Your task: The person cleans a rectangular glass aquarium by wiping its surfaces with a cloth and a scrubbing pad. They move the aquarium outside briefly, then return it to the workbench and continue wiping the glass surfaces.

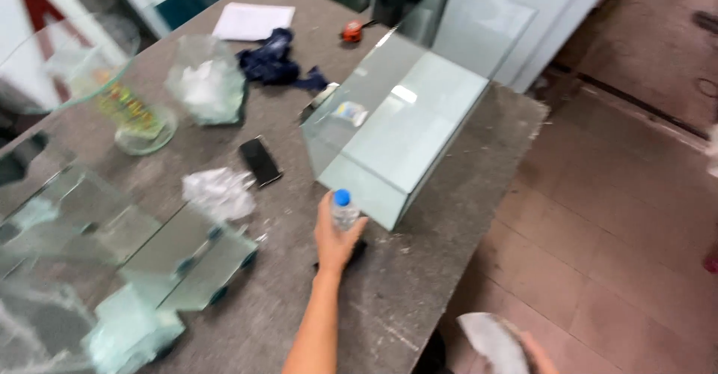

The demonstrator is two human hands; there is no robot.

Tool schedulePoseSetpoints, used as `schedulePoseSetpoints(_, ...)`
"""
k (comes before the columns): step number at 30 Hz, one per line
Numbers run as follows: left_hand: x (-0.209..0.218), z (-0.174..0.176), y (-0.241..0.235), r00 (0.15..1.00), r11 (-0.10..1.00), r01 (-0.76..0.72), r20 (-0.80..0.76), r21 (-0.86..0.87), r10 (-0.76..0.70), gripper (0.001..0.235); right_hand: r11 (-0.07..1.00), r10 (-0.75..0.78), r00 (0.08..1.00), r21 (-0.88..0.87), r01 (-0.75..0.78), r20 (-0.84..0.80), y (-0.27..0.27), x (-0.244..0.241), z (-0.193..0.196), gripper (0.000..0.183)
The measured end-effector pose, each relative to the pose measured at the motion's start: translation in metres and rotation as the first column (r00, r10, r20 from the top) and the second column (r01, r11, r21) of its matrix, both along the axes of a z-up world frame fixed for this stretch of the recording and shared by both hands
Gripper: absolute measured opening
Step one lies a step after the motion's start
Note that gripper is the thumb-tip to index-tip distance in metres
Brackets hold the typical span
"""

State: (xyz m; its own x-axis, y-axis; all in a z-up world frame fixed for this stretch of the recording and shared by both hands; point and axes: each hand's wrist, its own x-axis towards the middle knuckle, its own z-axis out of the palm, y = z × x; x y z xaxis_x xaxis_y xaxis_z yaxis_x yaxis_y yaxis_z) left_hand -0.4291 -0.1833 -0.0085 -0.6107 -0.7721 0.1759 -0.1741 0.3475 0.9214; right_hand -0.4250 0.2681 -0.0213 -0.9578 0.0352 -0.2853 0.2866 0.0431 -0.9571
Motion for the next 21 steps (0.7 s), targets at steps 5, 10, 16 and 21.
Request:
schedulePoseSetpoints(5, -0.006, 0.011, 0.005, 0.987, 0.987, -0.158, -0.043, -0.037, 0.156, 0.062, 0.739, 0.361, 0.78, -0.667, 0.094, 0.51, 0.103, -0.116, -0.043, 0.092)
schedulePoseSetpoints(10, 0.023, 0.072, 0.052, 0.95, 0.939, -0.312, -0.017, -0.144, 0.313, 0.049, 0.667, 0.243, 0.891, -0.733, 0.133, 0.383, 0.052, -0.153, 0.05, 0.067)
schedulePoseSetpoints(16, 0.03, 0.097, 0.144, 0.884, 0.913, -0.389, 0.23, -0.121, 0.407, 0.068, 0.617, 0.341, 0.83, -0.771, 0.156, 0.441, 0.013, -0.231, 0.094, 0.062)
schedulePoseSetpoints(21, -0.037, 0.173, 0.252, 0.86, 0.98, 0.2, 0.476, 0.016, -0.183, 0.074, 0.518, 0.461, 0.774, -0.84, 0.162, 0.434, 0.01, -0.274, 0.108, 0.056)
